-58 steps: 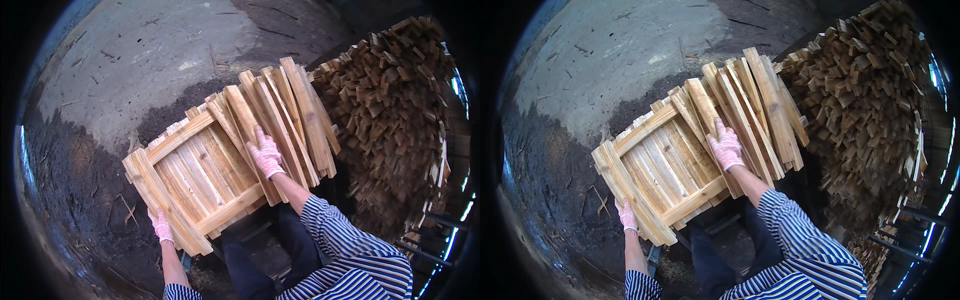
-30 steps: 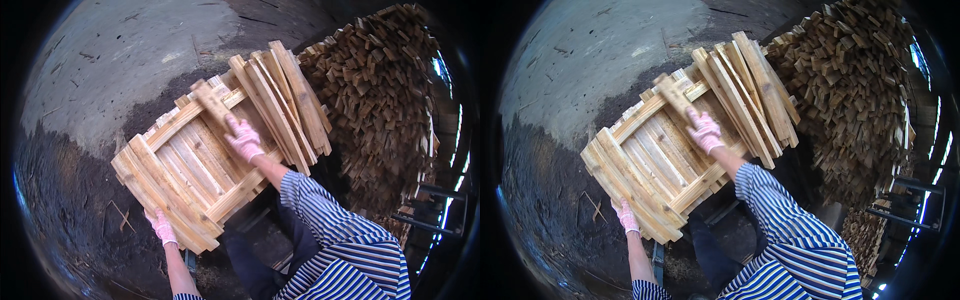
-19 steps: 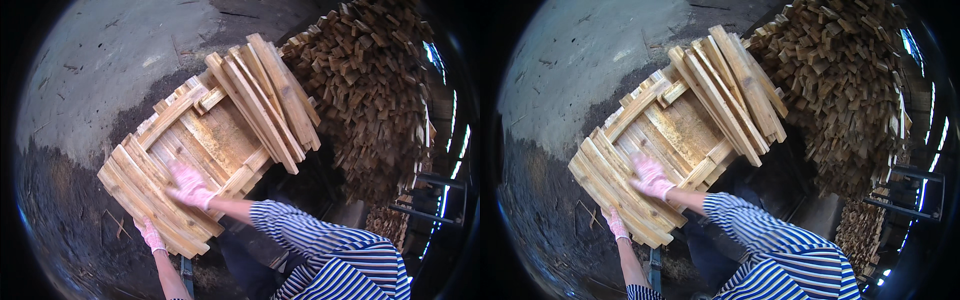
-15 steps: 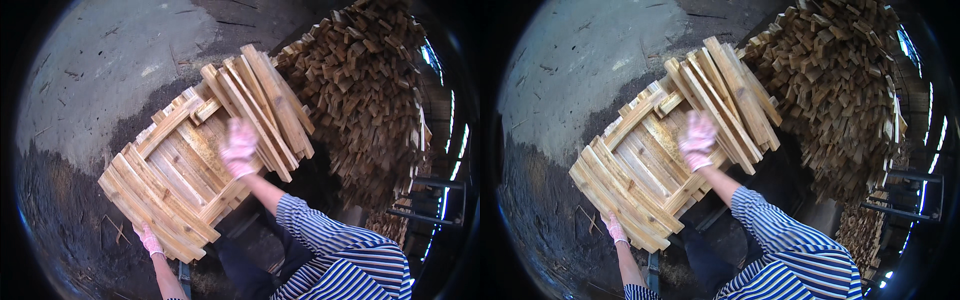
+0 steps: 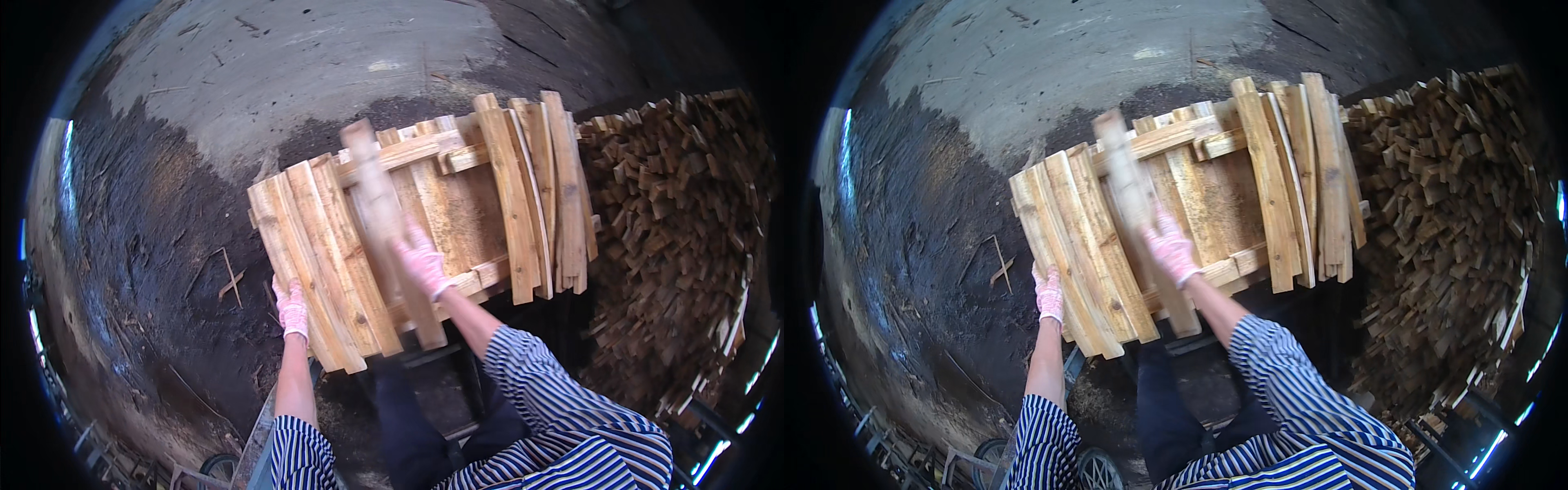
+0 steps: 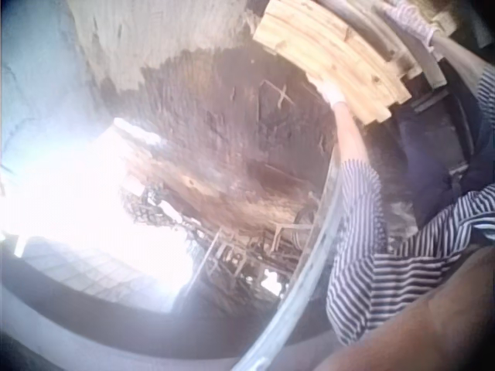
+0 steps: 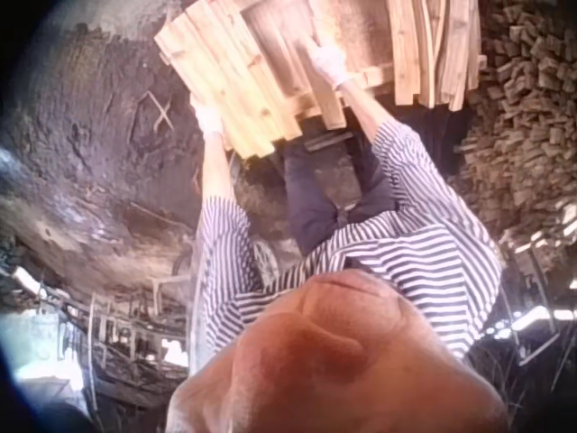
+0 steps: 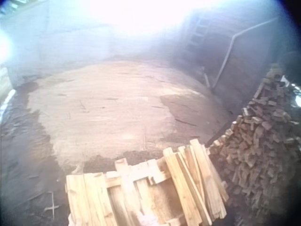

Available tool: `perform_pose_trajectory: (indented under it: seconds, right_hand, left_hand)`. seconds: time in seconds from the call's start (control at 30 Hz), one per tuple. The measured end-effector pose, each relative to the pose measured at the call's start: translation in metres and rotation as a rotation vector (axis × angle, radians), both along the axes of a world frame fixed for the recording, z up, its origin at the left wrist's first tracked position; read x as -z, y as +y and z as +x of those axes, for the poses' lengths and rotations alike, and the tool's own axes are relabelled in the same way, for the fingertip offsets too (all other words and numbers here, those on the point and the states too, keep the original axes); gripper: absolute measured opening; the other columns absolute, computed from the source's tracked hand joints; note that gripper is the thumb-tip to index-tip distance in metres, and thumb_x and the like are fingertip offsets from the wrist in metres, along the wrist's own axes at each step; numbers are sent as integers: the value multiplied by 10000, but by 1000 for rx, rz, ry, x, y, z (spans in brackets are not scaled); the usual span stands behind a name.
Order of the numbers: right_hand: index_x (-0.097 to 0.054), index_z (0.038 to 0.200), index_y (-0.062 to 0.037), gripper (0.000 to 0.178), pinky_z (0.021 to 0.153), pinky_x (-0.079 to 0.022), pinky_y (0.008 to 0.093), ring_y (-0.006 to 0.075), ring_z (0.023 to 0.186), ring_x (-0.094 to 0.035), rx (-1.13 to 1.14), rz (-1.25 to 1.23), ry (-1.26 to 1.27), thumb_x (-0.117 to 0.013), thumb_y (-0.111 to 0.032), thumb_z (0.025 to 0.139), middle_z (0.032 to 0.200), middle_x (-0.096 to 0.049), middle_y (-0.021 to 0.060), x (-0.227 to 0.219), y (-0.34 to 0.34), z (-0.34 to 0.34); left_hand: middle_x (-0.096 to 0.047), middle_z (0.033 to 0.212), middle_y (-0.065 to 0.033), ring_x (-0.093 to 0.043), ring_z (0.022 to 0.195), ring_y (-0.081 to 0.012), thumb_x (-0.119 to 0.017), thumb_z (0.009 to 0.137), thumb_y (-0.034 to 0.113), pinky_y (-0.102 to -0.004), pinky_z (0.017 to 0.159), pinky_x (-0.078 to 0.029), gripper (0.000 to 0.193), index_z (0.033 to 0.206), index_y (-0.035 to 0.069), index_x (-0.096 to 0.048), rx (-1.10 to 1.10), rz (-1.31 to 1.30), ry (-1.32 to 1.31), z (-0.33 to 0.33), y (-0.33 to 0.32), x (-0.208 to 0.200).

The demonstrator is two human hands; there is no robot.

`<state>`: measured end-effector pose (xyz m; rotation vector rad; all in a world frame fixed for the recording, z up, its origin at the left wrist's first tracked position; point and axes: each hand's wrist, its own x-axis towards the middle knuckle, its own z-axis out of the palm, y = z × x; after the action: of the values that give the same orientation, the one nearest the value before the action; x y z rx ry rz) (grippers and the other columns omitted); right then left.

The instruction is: The person repeatedly lifts bundles of wooden planks from a large pile and places them onto a wooden pallet. They arrange the planks in layers, alternating the orientation of each layer to create a stable stack.

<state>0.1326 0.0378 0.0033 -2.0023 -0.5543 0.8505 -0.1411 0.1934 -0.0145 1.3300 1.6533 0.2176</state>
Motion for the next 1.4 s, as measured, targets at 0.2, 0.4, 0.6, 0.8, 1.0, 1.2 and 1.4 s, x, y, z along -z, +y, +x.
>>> perform_pose_trajectory:
  seconds: [0.2,0.4,0.6,0.8,1.0,1.2,1.4]
  right_hand:
    - [-298,1552,-75,800,1131,-350,511,423,1355,-433,-445,-564,-270,-620,-455,926,1522,-387,269,-11,56,-55]
    - [-158,1611,-108,954,1189,-148,590,439,1497,-195,47,-664,-844,-679,-417,874,1622,-185,279,-28,-26,92]
    - [-363,1541,-190,799,968,-418,550,421,1251,-477,35,-958,-987,-738,-319,848,1446,-426,262,-8,-113,194]
    - [-334,1555,-196,750,989,-441,529,403,1216,-510,35,-668,-382,-664,-360,902,1360,-485,296,-21,-63,120]
    - [-373,1547,-236,813,983,-445,491,384,1189,-525,-87,-573,-587,-729,-419,840,1423,-465,247,-21,-73,118]
    - [-294,1584,-284,880,1183,-313,457,404,1440,-340,-24,-607,-304,-764,-405,849,1547,-361,242,-17,-47,170]
    - [-340,1546,-263,818,971,-511,483,403,1180,-573,190,-215,-19,-743,-284,834,1419,-454,275,-1,-17,120]
  left_hand:
    - [-600,1350,-167,-594,1150,-306,-545,1026,384,-398,995,-458,631,1572,198,-293,19,-22,178,14,-5,-14]
    - [-565,1386,-206,-571,1175,-306,-561,1018,417,-393,1023,-434,702,1593,166,-247,14,14,40,-5,-4,5]
    - [-503,1459,-169,-531,1239,-279,-534,1040,393,-356,1065,-400,698,1602,129,-214,28,-19,-25,16,-8,6]
    - [-501,1457,-147,-527,1238,-253,-531,1041,389,-350,1066,-411,696,1599,119,-214,-38,-26,-76,-18,-1,25]
    - [-520,1419,-180,-552,1184,-262,-551,1028,400,-368,1023,-451,717,1599,126,-213,14,22,-1,-20,3,17]
    - [-517,1424,-175,-556,1178,-263,-547,1035,363,-370,1020,-454,701,1604,144,-202,-23,-2,-36,-6,0,23]
    - [-520,1425,-179,-564,1173,-264,-548,1031,370,-368,1009,-453,704,1606,153,-206,-39,-21,7,-21,3,24]
